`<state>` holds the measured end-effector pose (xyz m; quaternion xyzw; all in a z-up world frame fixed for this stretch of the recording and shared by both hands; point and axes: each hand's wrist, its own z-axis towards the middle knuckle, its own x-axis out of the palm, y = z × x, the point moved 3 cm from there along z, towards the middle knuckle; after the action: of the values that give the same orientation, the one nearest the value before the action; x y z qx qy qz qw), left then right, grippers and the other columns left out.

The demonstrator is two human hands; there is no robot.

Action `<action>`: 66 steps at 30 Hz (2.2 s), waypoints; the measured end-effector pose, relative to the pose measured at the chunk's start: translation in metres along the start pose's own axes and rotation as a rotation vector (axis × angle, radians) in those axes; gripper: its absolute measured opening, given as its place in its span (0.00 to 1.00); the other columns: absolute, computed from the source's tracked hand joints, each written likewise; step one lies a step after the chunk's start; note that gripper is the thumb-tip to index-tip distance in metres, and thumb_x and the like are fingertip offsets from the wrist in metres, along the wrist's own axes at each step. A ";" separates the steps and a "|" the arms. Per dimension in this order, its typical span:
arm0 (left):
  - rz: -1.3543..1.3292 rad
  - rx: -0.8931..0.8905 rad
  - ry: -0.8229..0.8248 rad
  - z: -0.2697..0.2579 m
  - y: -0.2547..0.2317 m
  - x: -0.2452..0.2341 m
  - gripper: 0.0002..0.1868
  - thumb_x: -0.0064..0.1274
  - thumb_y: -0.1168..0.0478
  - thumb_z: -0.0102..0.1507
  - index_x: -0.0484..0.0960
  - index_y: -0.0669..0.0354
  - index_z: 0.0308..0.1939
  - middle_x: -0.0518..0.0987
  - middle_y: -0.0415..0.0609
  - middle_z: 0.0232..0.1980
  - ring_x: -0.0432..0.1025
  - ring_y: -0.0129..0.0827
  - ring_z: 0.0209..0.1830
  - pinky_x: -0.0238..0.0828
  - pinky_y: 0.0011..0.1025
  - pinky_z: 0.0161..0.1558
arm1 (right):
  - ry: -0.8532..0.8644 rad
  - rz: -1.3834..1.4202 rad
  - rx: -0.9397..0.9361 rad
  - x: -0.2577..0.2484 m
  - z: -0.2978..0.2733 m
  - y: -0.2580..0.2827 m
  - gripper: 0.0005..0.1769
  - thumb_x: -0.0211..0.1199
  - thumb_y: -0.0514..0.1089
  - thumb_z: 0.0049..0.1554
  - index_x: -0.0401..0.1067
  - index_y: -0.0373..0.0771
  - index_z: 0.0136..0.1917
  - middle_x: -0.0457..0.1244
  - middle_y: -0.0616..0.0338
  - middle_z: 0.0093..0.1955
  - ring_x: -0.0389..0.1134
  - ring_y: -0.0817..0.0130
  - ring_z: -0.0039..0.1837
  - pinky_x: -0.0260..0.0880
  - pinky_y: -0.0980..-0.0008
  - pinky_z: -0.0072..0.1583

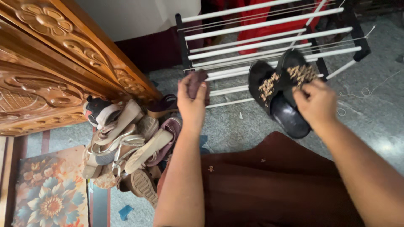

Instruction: The person sits on the floor and wipes a pair of beige sandals with a cloth. They clean the straps and the sole of the sandals, then place them on a white shoe rack. The person then picks up another pair of shoes from a pile on the floor.

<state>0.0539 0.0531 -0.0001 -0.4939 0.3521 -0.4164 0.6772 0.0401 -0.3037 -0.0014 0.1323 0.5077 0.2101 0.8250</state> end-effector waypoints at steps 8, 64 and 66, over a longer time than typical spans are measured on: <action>-0.065 -0.287 -0.084 0.003 0.007 -0.042 0.20 0.59 0.64 0.65 0.75 0.58 0.61 0.79 0.50 0.55 0.74 0.34 0.50 0.75 0.29 0.48 | 0.130 -0.032 0.071 0.102 -0.087 -0.042 0.14 0.67 0.50 0.58 0.80 0.38 0.39 0.68 0.52 0.41 0.70 0.51 0.37 0.70 0.56 0.42; 0.477 -0.237 0.105 0.012 0.039 -0.039 0.25 0.63 0.63 0.61 0.76 0.59 0.61 0.77 0.57 0.59 0.75 0.50 0.57 0.74 0.39 0.56 | 0.073 0.009 -0.091 0.498 0.042 -0.003 0.11 0.64 0.45 0.64 0.76 0.35 0.46 0.67 0.45 0.50 0.69 0.43 0.52 0.70 0.48 0.57; 0.500 -0.226 0.114 0.011 0.041 -0.036 0.25 0.64 0.63 0.61 0.75 0.59 0.62 0.77 0.57 0.59 0.75 0.51 0.57 0.74 0.39 0.56 | 0.132 -0.014 -0.093 0.501 0.047 -0.003 0.10 0.62 0.45 0.65 0.75 0.35 0.47 0.66 0.46 0.51 0.68 0.45 0.54 0.69 0.48 0.59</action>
<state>0.0576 0.0972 -0.0344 -0.4400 0.5447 -0.2216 0.6787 0.2817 -0.0657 -0.3733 0.0762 0.5517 0.2358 0.7964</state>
